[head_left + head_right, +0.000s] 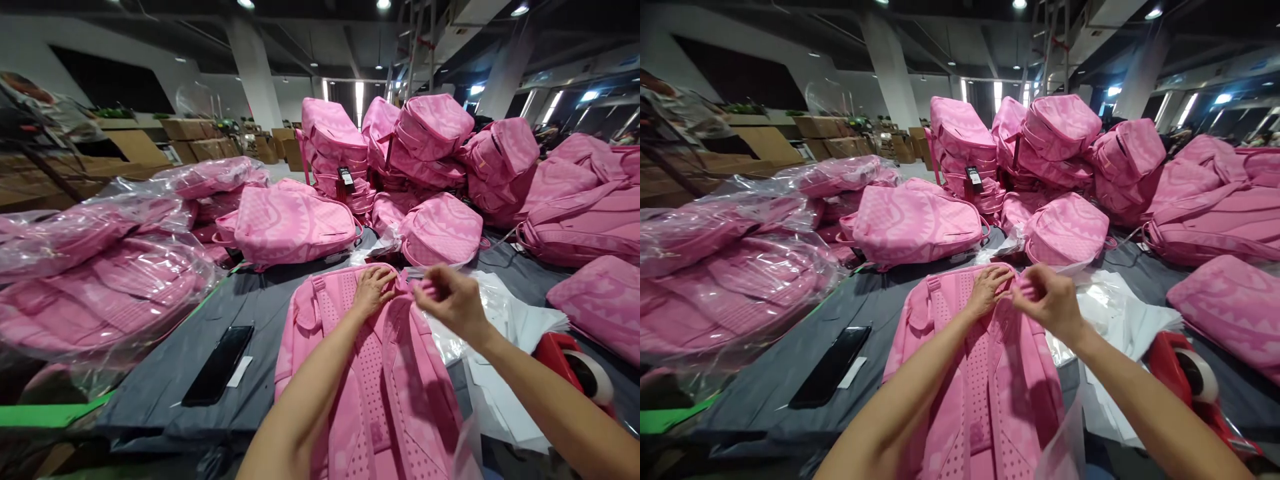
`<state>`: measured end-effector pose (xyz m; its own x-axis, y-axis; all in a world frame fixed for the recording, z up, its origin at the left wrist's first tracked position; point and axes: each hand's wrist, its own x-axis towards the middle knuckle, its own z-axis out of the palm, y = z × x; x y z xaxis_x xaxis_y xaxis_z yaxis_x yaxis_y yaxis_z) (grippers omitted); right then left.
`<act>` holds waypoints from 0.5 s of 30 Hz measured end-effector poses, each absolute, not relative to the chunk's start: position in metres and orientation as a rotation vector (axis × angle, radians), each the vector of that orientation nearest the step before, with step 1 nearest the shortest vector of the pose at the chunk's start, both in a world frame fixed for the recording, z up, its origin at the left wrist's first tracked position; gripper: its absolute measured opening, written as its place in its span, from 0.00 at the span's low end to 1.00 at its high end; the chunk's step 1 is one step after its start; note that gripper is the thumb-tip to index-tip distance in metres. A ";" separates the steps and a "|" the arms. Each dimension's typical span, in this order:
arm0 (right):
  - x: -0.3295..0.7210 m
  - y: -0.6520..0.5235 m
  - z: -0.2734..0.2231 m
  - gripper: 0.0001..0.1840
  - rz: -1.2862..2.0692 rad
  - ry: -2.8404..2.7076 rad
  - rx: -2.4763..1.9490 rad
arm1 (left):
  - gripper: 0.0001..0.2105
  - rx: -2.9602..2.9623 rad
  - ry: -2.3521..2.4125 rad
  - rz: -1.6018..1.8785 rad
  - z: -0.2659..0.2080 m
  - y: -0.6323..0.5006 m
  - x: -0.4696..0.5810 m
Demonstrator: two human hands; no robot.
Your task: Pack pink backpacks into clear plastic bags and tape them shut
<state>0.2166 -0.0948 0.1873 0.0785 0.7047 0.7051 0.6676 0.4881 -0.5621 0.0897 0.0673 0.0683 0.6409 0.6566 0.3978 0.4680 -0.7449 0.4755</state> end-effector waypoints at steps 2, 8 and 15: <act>0.229 -0.086 0.197 0.13 0.138 -1.528 -1.275 | 0.34 2.506 0.821 0.913 0.083 0.058 0.094; 0.235 -0.069 0.224 0.17 0.230 -1.769 -1.217 | 0.23 2.200 0.235 0.951 0.131 0.046 0.116; 0.253 -0.054 0.219 0.27 0.377 -1.468 -1.349 | 0.20 2.400 0.659 1.218 0.114 0.042 0.095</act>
